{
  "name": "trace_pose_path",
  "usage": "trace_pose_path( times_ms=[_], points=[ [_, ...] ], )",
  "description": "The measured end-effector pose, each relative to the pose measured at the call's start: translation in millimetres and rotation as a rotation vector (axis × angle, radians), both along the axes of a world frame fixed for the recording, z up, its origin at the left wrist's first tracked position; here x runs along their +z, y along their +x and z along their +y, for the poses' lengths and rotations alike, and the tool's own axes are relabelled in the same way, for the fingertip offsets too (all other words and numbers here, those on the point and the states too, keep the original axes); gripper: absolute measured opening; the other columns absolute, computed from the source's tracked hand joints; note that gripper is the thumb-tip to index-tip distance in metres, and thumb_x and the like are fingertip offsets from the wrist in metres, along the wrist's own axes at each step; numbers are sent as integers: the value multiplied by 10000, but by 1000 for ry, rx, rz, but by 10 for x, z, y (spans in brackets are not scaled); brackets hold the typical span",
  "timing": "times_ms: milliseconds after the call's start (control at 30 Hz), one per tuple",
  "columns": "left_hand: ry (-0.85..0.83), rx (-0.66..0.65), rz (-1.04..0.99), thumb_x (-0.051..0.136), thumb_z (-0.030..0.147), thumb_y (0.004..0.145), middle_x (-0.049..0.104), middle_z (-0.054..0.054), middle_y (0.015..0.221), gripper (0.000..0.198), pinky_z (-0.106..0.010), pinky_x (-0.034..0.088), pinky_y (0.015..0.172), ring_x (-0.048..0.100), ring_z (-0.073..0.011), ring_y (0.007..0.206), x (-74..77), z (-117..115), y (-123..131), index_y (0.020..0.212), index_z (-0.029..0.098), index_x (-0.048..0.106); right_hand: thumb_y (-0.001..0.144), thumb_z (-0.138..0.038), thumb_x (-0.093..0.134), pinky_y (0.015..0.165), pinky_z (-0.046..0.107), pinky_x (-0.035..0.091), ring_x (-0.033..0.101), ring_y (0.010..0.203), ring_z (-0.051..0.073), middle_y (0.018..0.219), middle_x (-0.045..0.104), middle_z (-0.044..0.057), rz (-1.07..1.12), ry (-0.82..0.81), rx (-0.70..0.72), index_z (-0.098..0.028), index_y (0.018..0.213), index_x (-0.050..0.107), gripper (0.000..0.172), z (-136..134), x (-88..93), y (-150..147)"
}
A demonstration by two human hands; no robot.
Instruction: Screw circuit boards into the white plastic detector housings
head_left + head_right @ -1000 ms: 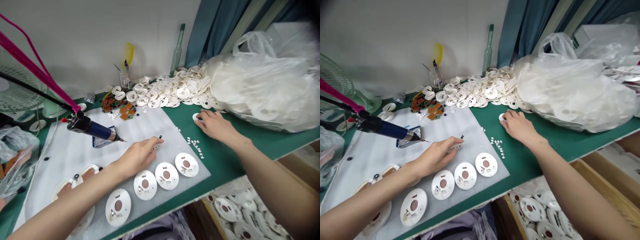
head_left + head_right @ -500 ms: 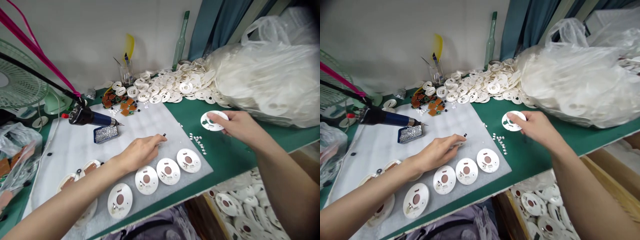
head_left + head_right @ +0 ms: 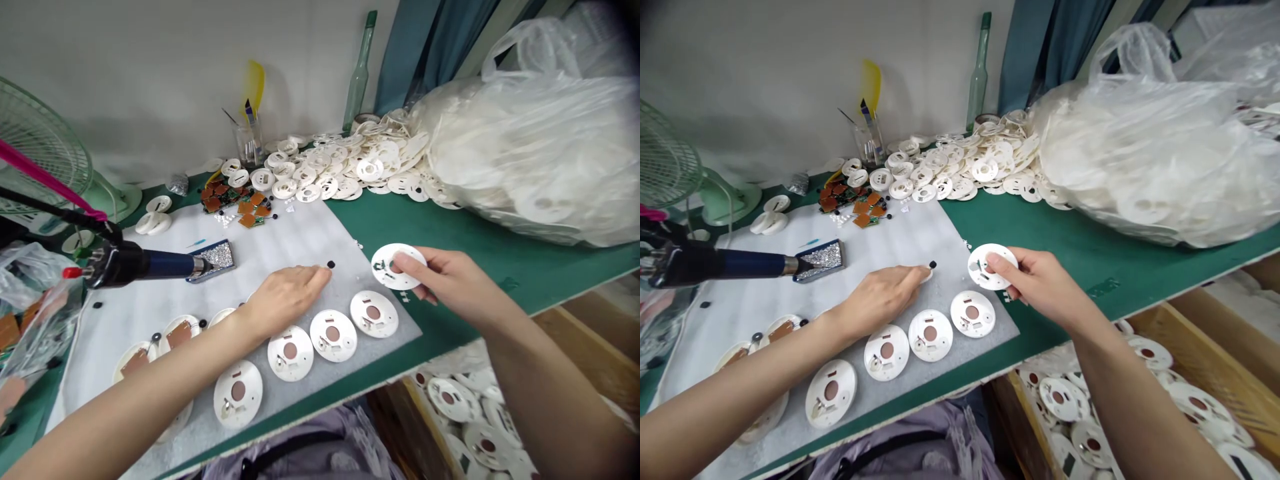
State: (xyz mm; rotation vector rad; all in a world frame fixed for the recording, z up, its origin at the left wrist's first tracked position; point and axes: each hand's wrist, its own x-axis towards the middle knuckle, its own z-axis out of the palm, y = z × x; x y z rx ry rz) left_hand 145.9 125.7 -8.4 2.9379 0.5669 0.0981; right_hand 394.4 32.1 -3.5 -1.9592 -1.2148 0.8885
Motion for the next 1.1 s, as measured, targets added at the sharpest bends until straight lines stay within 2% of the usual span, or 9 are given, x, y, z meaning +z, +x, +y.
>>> trace_pose_path(
  times_ms=[67, 167, 233, 400, 600, 767, 867, 1000, 1100],
  points=[
    [-4, -12, 6, 411, 179, 1009, 673, -108, 1019, 150, -366, 557, 808, 661, -230, 947, 10, -29, 6, 1139, 145, 479, 645, -878, 509, 441, 184, 307, 398, 442, 65, 495, 475, 27, 28, -32, 21, -103, 804, 651, 804, -46, -17, -15],
    [-75, 62, -68, 470, 327, 1012, 668, -105, 1048, 292, -369, 554, 820, 635, -243, 989, 45, -40, 44, 1235, 138, 473, 642, -869, 528, 441, 183, 295, 384, 444, 62, 493, 464, 26, 38, -60, 7, -99, 786, 639, 791, -140, -45, 12],
    [-107, 113, -97, 465, 313, 1015, 661, -99, 1039, 317, -374, 545, 844, 623, -243, 1004, 64, -12, 120, 1280, 141, 493, 658, -870, 510, 437, 185, 293, 385, 449, 66, 499, 460, 26, 45, -59, -15, -101, 781, 623, 787, -184, -54, 25],
    [-225, 64, 28, 519, 231, 981, 667, -85, 927, 185, -328, 547, 766, 668, -216, 865, 56, 76, 321, 1041, 139, 668, 695, -843, 512, 446, 180, 302, 393, 467, 61, 520, 466, 20, 73, -57, 28, -116, 802, 618, 743, -200, -12, -57],
    [-205, 72, -15, 463, 107, 972, 703, -50, 937, 180, -291, 539, 759, 678, -181, 850, 60, 87, 135, 1050, 147, 620, 740, -817, 489, 440, 181, 304, 386, 456, 60, 499, 447, 10, 78, -62, 100, -127, 801, 620, 705, -188, -21, -98],
    [-1, -152, 104, 455, 63, 954, 670, -85, 977, 164, -290, 544, 716, 646, -204, 884, 59, -13, 19, 985, 133, 599, 759, -781, 510, 459, 186, 320, 405, 502, 57, 554, 461, 14, 72, -38, 196, -131, 695, 568, 656, -126, -46, -195],
    [104, -187, 103, 439, 55, 957, 660, -123, 1049, 181, -312, 564, 742, 641, -219, 940, 1, -59, -2, 1058, 113, 578, 774, -770, 499, 455, 189, 319, 396, 500, 57, 553, 448, 13, 49, -21, 204, -134, 660, 536, 647, -134, -33, -212],
    [35, -128, 23, 425, 63, 967, 664, -96, 1037, 214, -310, 567, 760, 648, -206, 946, -83, -33, -22, 1091, 139, 582, 788, -751, 494, 444, 192, 308, 385, 491, 60, 534, 438, 15, 20, -11, 194, -136, 645, 533, 633, -164, -33, -178],
    [-24, -125, -15, 427, 64, 969, 657, -83, 1081, 241, -328, 555, 820, 634, -207, 1000, -65, -5, -46, 1119, 166, 586, 794, -743, 494, 448, 189, 308, 384, 499, 61, 539, 437, 16, 19, -9, 196, -139, 653, 538, 622, -157, -45, -159]
  ],
)
